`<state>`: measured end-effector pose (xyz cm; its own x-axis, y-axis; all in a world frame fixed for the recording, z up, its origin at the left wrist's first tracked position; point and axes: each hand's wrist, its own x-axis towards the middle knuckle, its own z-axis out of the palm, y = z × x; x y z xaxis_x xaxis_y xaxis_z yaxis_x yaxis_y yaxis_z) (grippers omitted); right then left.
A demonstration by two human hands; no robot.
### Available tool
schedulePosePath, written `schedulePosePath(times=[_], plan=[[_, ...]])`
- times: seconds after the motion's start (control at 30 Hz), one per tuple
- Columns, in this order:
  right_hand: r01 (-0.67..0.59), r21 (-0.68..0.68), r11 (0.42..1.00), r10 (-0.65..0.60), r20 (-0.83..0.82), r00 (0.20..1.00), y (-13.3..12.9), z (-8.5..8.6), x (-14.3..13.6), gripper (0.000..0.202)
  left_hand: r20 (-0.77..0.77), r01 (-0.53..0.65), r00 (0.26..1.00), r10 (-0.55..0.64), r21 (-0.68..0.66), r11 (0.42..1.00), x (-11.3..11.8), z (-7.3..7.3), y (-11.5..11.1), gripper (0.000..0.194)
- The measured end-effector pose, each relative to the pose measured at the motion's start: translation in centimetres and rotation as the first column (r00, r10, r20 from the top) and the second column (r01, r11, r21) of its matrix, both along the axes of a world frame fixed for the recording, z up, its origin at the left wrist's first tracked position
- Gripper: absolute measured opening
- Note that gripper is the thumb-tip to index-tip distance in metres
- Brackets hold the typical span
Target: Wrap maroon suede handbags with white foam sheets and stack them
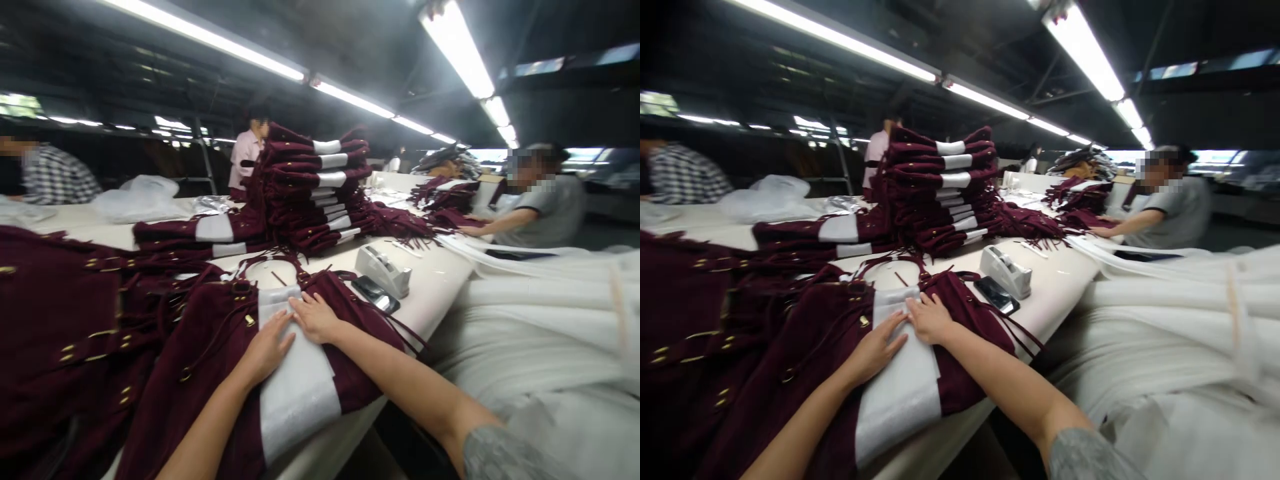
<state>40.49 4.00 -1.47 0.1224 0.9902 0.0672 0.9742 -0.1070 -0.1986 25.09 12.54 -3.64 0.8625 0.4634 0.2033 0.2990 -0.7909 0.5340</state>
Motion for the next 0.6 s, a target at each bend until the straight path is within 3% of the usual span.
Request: schedulePosePath(times=[0.17, 0.3, 0.43, 0.6], plan=[[0.000, 0.004, 1.000, 0.000, 0.005, 1.000, 0.4, 0.1, 0.5, 0.052, 0.069, -0.035, 0.997, 0.037, -0.032, 0.999, 0.6, -1.1, 1.5, 0.063], [-0.015, -0.015, 1.000, 0.015, -0.001, 1.000, 0.1, 0.1, 0.5, 0.054, 0.081, 0.016, 0.997, -0.012, -0.052, 0.999, 0.2, -0.5, 1.2, 0.057], [-0.039, -0.032, 0.999, 0.039, 0.005, 0.999, -0.4, 0.0, 0.1, 0.052, 0.088, 0.042, 0.996, -0.035, -0.078, 0.996, -0.6, 0.7, -0.3, 0.044], [-0.050, -0.035, 0.998, 0.049, -0.019, 0.999, -0.3, -0.4, 0.8, 0.050, 0.055, -0.009, 0.998, 0.013, -0.076, 0.997, -0.8, 1.0, -0.6, 0.019]])
